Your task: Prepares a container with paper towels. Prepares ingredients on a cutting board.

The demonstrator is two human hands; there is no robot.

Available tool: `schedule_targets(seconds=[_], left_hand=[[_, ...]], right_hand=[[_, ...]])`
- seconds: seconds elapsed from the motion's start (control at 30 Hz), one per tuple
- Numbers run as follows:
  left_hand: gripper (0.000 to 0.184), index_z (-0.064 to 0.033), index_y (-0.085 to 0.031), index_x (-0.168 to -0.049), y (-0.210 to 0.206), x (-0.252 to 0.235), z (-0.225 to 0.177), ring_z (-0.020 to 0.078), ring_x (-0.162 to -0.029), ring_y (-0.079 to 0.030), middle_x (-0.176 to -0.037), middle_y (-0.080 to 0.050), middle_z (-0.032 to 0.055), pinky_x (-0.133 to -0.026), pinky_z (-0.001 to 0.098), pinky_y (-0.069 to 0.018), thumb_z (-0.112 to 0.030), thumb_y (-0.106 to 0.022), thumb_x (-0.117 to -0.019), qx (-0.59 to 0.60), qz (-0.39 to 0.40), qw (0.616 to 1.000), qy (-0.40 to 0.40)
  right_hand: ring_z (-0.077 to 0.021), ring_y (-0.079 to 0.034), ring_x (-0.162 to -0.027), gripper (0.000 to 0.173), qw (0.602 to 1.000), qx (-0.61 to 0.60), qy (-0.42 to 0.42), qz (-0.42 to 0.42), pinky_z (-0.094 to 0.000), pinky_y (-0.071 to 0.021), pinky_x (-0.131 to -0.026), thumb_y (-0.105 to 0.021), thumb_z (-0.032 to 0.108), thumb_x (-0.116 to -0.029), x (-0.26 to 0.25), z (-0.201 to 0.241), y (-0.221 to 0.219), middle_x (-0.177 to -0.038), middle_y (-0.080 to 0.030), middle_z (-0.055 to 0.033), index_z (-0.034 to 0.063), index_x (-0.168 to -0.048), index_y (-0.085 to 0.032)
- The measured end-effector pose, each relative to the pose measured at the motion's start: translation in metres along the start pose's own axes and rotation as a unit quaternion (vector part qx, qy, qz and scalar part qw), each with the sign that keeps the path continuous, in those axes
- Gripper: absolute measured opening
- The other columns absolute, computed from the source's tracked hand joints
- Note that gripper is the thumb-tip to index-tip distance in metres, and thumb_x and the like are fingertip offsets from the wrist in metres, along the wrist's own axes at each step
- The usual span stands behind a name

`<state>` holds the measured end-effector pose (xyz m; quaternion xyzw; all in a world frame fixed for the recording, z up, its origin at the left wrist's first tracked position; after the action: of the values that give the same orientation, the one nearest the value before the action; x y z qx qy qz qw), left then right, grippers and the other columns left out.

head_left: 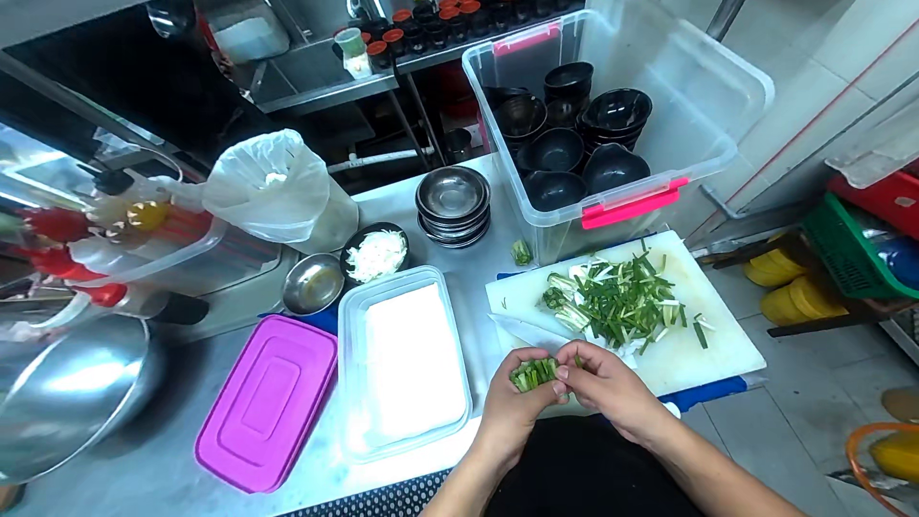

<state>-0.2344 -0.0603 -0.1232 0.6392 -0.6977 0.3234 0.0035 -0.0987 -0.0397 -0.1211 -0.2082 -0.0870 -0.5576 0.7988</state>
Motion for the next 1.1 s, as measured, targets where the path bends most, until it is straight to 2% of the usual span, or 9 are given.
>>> schedule_targets(seconds=[0.13,0.3,0.4,0.63,0.77,0.9,0.97,1.03,1.1], left_hand=[[0.049,0.0009,-0.054,-0.130,-0.003,0.000,0.004,0.0295,-0.091,-0.071,-0.108,-0.068,0.0215,-0.084,0.0452,-0.0620,0.004,-0.075,-0.0860,0.062,0.018,0.997,0.034],[0.046,0.0004,-0.052,-0.133,-0.004,0.000,0.004,0.0323,-0.095,-0.071,-0.112,-0.067,0.0245,-0.089,0.0474,-0.0602,0.003,-0.071,-0.0903,0.095,0.031,0.994,0.043],[0.041,0.0011,-0.052,-0.133,-0.003,0.000,0.003,0.0343,-0.099,-0.070,-0.116,-0.065,0.0272,-0.090,0.0485,-0.0595,0.003,-0.060,-0.0931,0.110,0.033,0.992,0.043],[0.042,0.0024,-0.055,-0.125,0.001,-0.003,-0.002,0.0293,-0.089,-0.071,-0.105,-0.068,0.0243,-0.082,0.0436,-0.0613,0.002,-0.073,-0.0870,0.034,0.000,0.999,0.001],[0.042,0.0021,-0.060,-0.118,0.001,-0.003,-0.005,0.0271,-0.085,-0.071,-0.100,-0.068,0.0209,-0.079,0.0417,-0.0626,0.000,-0.081,-0.0823,-0.007,-0.015,1.000,-0.010],[0.038,0.0028,-0.056,-0.122,-0.001,-0.004,-0.003,0.0287,-0.087,-0.071,-0.102,-0.068,0.0218,-0.081,0.0431,-0.0618,0.002,-0.073,-0.0885,0.018,0.012,1.000,-0.003],[0.038,0.0020,-0.053,-0.127,0.000,-0.004,0.000,0.0307,-0.092,-0.071,-0.109,-0.068,0.0244,-0.086,0.0445,-0.0601,0.003,-0.067,-0.0922,0.063,0.025,0.998,0.017],[0.039,0.0017,-0.053,-0.132,0.002,-0.004,0.003,0.0337,-0.098,-0.070,-0.116,-0.066,0.0273,-0.091,0.0473,-0.0593,0.004,-0.062,-0.0937,0.099,0.026,0.994,0.036],[0.039,0.0019,-0.053,-0.132,0.004,-0.004,0.004,0.0350,-0.102,-0.070,-0.121,-0.064,0.0281,-0.093,0.0482,-0.0588,0.006,-0.057,-0.0940,0.111,0.022,0.993,0.041]], right_hand=[[-0.0059,-0.047,-0.054,0.012,0.992,-0.121,-0.014,0.007,-0.0216,-0.0393,-0.050,-0.059,0.019,-0.1007,-0.001,-0.004,0.004,-0.074,-0.059,-0.0030,0.0087,-0.100,-0.064],[-0.0191,-0.067,-0.078,0.017,0.966,-0.255,-0.045,0.008,-0.0340,-0.0574,-0.070,-0.048,0.024,-0.0999,-0.002,-0.009,0.007,-0.091,-0.067,-0.0105,0.0110,-0.096,-0.058],[-0.0176,-0.066,-0.071,0.017,0.952,-0.306,-0.031,0.013,-0.0320,-0.0552,-0.063,-0.050,0.030,-0.0957,-0.005,-0.011,0.010,-0.082,-0.064,-0.0065,0.0171,-0.092,-0.061],[-0.0071,-0.050,-0.056,0.018,0.992,-0.121,0.018,0.006,-0.0235,-0.0445,-0.054,-0.067,0.025,-0.0969,-0.002,-0.002,0.006,-0.071,-0.053,-0.0001,0.0134,-0.110,-0.064],[-0.0057,-0.052,-0.059,0.022,0.998,-0.037,0.037,0.023,-0.0202,-0.0430,-0.052,-0.071,0.023,-0.0961,0.001,0.004,-0.005,-0.084,-0.064,-0.0028,0.0092,-0.113,-0.066],[-0.0063,-0.052,-0.060,0.016,0.991,-0.127,0.029,0.004,-0.0223,-0.0429,-0.054,-0.059,0.025,-0.0991,-0.002,-0.001,0.003,-0.083,-0.064,-0.0041,0.0107,-0.103,-0.065],[-0.0111,-0.058,-0.069,0.017,0.977,-0.208,0.038,0.005,-0.0287,-0.0504,-0.065,-0.057,0.030,-0.0965,-0.004,-0.002,0.010,-0.081,-0.060,-0.0024,0.0151,-0.096,-0.064],[-0.0168,-0.064,-0.078,0.019,0.964,-0.259,0.054,0.013,-0.0352,-0.0561,-0.074,-0.060,0.035,-0.0938,-0.005,0.002,0.014,-0.088,-0.063,-0.0048,0.0174,-0.094,-0.066],[-0.0146,-0.062,-0.072,0.018,0.965,-0.252,0.066,0.006,-0.0329,-0.0550,-0.069,-0.062,0.037,-0.0935,-0.004,0.006,0.017,-0.085,-0.062,-0.0035,0.0198,-0.096,-0.067]])
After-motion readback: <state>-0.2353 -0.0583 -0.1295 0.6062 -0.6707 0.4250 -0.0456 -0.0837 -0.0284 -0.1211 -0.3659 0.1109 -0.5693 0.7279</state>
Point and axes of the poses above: each hand's wrist, its own x-axis away from the middle knuckle, its own y-axis out of the back of the hand, z = x × y, the point moved 9 cm from there along -x, towards the middle knuckle
